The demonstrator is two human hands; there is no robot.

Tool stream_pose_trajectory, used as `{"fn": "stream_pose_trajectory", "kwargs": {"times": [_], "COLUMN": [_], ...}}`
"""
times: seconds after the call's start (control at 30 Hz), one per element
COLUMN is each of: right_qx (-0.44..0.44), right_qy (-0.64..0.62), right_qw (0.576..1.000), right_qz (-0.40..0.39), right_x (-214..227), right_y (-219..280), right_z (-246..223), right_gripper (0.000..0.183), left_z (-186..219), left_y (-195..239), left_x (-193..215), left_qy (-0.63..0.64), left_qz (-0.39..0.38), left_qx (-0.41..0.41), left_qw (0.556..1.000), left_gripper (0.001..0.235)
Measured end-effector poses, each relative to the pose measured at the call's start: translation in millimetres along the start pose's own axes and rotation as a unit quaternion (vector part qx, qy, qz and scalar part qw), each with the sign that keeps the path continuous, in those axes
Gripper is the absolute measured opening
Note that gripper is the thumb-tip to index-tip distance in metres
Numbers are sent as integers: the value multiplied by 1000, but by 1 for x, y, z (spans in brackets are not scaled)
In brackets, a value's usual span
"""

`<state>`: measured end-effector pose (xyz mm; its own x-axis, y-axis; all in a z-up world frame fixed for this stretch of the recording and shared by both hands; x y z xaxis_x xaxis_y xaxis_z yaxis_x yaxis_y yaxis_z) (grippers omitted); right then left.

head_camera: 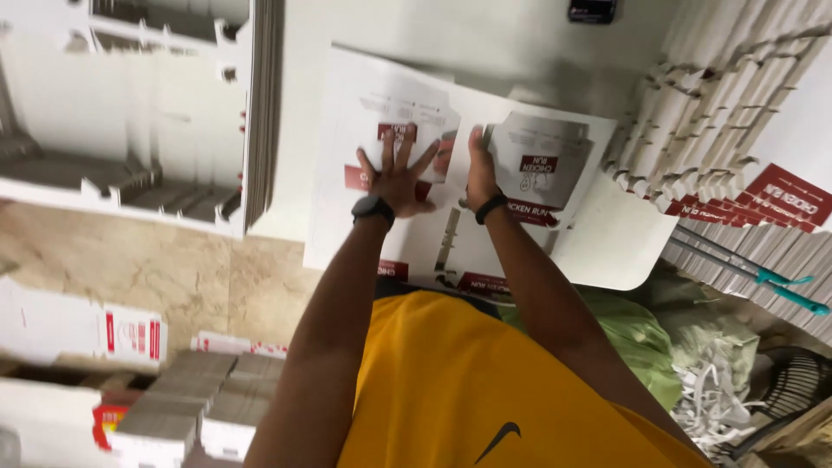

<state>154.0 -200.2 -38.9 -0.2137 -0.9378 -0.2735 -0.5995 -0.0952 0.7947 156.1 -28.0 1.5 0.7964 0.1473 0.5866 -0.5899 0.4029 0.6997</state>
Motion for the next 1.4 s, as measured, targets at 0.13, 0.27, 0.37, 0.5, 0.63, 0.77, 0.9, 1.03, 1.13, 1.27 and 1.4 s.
{"fn": "stream_pose_trajectory", "kwargs": {"times": [0.13,0.27,0.37,0.5,0.63,0.77,0.9,1.03,1.13,1.27,1.4], "right_qx": [57,5,-88,-278,-273,-145,-60,-35,68,176,259], "right_qy": [82,6,-27,-177,-102,-126,-102,-85,-41,43,77], "right_qw": [987,1000,996,929,946,978,993,996,997,983,961], "right_qz": [127,26,-12,-170,-143,-76,-29,10,3,37,54], "right_x": [-26,-47,-45,47,36,-14,-21,-26,-46,-45,-54], "right_y": [32,67,74,32,76,67,65,63,74,71,82], "right_z": [-17,-48,-64,-12,-22,-35,-37,-33,-39,-25,-27], "right_gripper": [77,79,80,56,80,67,48,36,49,48,63], "left_z": [3,10,9,10,18,18,19,15,1,-35,-102], "left_y": [4,12,10,5,11,5,8,12,15,17,-14], "left_x": [5,19,19,23,22,25,24,22,12,14,31], "left_qy": [-2,18,30,-7,13,-21,-2,-1,61,236,315], "left_qz": [-13,-23,-20,-66,-77,-62,-47,-30,42,444,494], "left_qx": [14,7,3,-5,-1,12,2,-13,-51,-120,60], "left_qw": [1000,1000,999,998,997,998,999,999,996,856,808], "left_gripper": [119,118,118,123,121,128,125,131,121,46,71]}}
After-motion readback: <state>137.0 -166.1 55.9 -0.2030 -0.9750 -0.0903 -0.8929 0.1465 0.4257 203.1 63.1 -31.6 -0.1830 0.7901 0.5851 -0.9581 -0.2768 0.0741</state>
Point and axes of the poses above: each hand's wrist, its own y-axis away from the middle knuckle, its own x-axis out of the back of the hand, z = x × y, the point moved 1 cm from there along -y, towards the middle knuckle, and after that the axes turned 6 degrees about -x, right-handed, at the moved point
